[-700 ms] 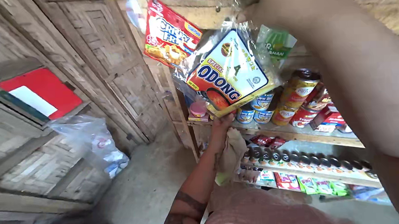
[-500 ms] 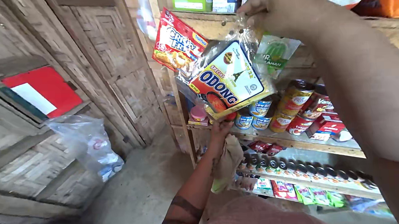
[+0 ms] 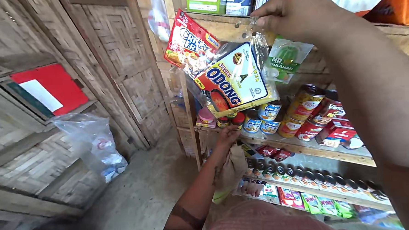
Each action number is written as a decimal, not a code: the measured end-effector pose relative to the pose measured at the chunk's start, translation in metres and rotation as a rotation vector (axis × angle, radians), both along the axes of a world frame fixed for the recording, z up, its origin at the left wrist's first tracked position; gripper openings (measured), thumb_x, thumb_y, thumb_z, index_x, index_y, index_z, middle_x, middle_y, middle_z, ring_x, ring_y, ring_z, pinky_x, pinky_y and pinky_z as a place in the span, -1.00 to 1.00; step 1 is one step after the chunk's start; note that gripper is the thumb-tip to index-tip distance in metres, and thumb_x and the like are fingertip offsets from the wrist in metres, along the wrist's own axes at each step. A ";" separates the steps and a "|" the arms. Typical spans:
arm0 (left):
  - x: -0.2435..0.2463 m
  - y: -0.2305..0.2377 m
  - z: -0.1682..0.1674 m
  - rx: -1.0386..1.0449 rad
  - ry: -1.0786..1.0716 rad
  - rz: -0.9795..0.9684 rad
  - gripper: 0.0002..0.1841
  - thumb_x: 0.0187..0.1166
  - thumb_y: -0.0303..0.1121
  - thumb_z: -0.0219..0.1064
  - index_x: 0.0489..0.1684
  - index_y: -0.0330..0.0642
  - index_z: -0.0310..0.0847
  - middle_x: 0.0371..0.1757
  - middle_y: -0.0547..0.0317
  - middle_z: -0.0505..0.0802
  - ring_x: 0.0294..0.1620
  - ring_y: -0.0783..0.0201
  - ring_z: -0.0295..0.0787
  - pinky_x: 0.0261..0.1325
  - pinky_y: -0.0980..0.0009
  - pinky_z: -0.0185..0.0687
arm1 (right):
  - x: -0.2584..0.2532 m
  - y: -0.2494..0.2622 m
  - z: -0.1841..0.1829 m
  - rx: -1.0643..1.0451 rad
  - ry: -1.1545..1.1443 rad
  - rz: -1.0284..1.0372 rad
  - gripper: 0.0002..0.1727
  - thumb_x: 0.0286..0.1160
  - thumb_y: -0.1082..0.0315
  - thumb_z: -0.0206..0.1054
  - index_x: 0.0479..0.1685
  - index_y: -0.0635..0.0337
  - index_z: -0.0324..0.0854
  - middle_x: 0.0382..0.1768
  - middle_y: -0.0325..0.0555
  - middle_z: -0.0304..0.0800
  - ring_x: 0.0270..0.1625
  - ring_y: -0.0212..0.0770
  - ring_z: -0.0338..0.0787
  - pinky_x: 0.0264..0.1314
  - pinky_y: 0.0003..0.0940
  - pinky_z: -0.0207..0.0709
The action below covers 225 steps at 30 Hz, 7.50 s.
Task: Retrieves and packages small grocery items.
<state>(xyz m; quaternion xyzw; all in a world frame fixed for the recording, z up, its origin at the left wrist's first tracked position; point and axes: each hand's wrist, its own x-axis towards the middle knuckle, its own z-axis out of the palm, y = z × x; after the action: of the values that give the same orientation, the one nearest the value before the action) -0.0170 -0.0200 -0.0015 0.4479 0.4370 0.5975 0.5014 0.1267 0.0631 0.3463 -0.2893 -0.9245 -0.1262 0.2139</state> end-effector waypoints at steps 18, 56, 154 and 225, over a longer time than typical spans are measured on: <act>-0.083 -0.099 -0.036 0.010 0.077 0.124 -0.66 0.73 -0.21 0.11 0.28 -0.15 0.62 -0.26 0.32 0.86 -0.40 0.50 0.75 -0.34 0.59 0.67 | 0.105 -0.037 -0.066 0.130 0.460 -0.095 -0.68 0.68 0.21 0.32 0.17 0.26 0.73 0.09 0.10 0.83 0.08 -0.09 0.86 0.19 -0.12 0.74; -0.087 -0.119 -0.080 -0.105 0.042 0.088 -0.70 0.77 -0.34 0.00 0.23 -0.21 0.59 -0.32 0.37 0.84 -0.38 0.53 0.74 -0.25 0.59 0.65 | 0.043 -0.025 -0.073 0.188 0.433 -0.427 -0.73 0.57 0.23 0.44 0.03 0.26 0.77 -0.02 0.20 0.85 0.13 0.26 0.82 0.14 0.27 0.61; 0.065 -0.045 0.104 0.385 0.709 0.141 -0.87 0.64 -0.25 0.38 -0.13 -0.07 0.79 -0.36 0.36 0.82 -0.43 0.51 0.69 -0.32 0.46 0.66 | 0.167 -0.072 -0.189 -0.265 0.165 0.381 -0.76 0.69 0.15 0.22 -0.34 -0.02 0.67 0.19 -0.30 0.70 0.43 -0.33 0.57 0.52 -0.35 0.47; 0.105 -0.085 0.093 0.855 1.086 0.289 -0.79 0.71 -0.30 0.21 -0.11 -0.11 0.80 -0.17 0.18 0.91 -0.29 0.29 0.84 -0.27 0.41 0.74 | 0.157 -0.100 -0.245 -0.256 0.742 0.432 -0.87 0.59 0.20 0.44 -0.12 -0.01 0.63 -0.17 -0.41 0.74 -0.03 -0.54 0.76 0.06 -0.58 0.72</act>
<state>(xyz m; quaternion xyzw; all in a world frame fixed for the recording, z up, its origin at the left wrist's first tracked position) 0.0880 -0.1053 0.0911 0.7779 0.4075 0.4694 -0.0921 0.2836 -0.0366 0.1012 -0.1392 -0.8326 0.1491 0.5149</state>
